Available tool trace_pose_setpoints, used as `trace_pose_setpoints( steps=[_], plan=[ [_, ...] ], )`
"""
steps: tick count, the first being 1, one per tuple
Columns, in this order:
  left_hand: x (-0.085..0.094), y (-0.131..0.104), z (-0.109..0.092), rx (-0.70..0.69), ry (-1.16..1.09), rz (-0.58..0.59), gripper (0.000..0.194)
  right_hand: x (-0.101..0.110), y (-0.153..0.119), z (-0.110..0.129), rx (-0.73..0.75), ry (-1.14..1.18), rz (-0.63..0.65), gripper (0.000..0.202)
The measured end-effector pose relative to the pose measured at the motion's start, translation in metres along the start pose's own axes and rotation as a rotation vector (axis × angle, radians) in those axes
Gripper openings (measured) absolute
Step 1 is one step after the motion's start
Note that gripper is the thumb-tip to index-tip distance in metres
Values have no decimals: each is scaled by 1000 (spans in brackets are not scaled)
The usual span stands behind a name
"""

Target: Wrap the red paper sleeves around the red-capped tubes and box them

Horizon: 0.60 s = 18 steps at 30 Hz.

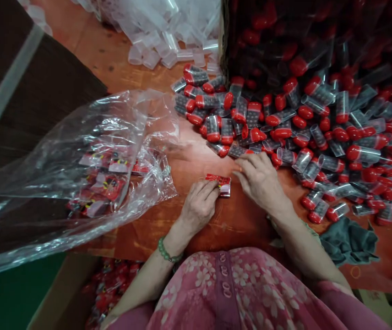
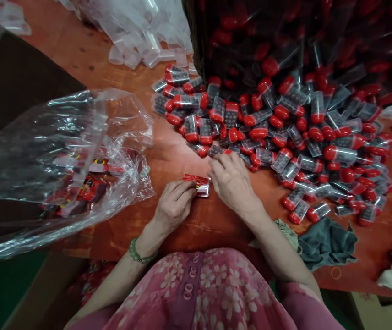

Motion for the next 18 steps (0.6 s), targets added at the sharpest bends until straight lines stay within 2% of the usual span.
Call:
trace_pose_setpoints(
  steps=[4,8,13,16,18],
  plan=[
    [-1,11,1,69,-58,10,16,-14,36,-4,3,-235,134,28],
    [3,15,5,116,-123,51,17,-28,49,-5,33,-250,132,32],
    [3,17,0,201,-51,98,23,-12,42,-18,30,-189,138,34],
    [1,19,-5,206,-9,131,26,1,26,-34,-11,-20,45,40],
    [0,20,-6,208,-30,85,24,2,8,-43,-37,136,-30,38]
  ],
)
Point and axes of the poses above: each hand's wrist, its own y-axis towards the middle knuckle, its own x-axis out of the back of the hand, z = x × y, the point moved 1 cm from there along y, towards the middle knuckle, and after that the axes turned 13 degrees about -y, right-handed, at the moved point
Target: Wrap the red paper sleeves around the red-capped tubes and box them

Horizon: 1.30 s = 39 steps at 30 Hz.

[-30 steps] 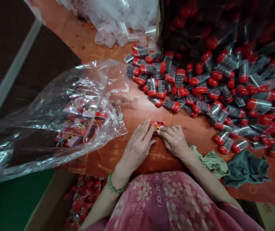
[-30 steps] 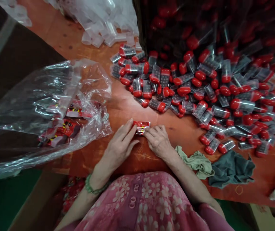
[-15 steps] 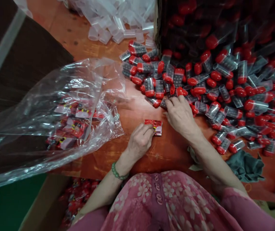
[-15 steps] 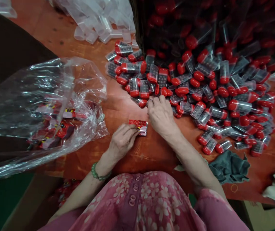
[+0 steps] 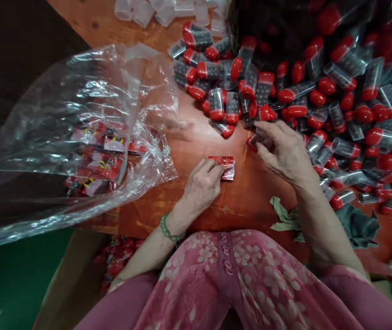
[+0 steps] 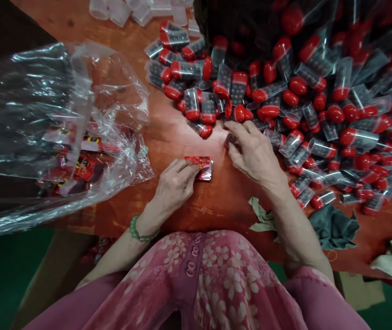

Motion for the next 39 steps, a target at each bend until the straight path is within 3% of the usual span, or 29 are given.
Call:
trace_pose_setpoints(
  steps=[4,8,12,17,24,34,39],
  plan=[
    [2,1,3,43,-122,-122,15,-11,-39,-13,-132,223,-45,24],
    [5,1,5,149,-308,-182,13,-22,-67,-15,-210,206,22,19],
    [8,-1,2,173,-399,-210,10,-25,-78,-12,-220,244,52,26],
    [16,-3,-5,190,-430,-185,12,-18,-82,7,-315,568,-47,22],
    [25,-5,-14,91,-432,-158,14,-6,-74,33,-170,617,-75,19],
    [26,-12,-15,78,-356,-71,12,5,-80,23,31,480,81,22],
    [28,-13,-15,82,-359,-36,14,10,-81,19,63,462,118,23]
  ],
)
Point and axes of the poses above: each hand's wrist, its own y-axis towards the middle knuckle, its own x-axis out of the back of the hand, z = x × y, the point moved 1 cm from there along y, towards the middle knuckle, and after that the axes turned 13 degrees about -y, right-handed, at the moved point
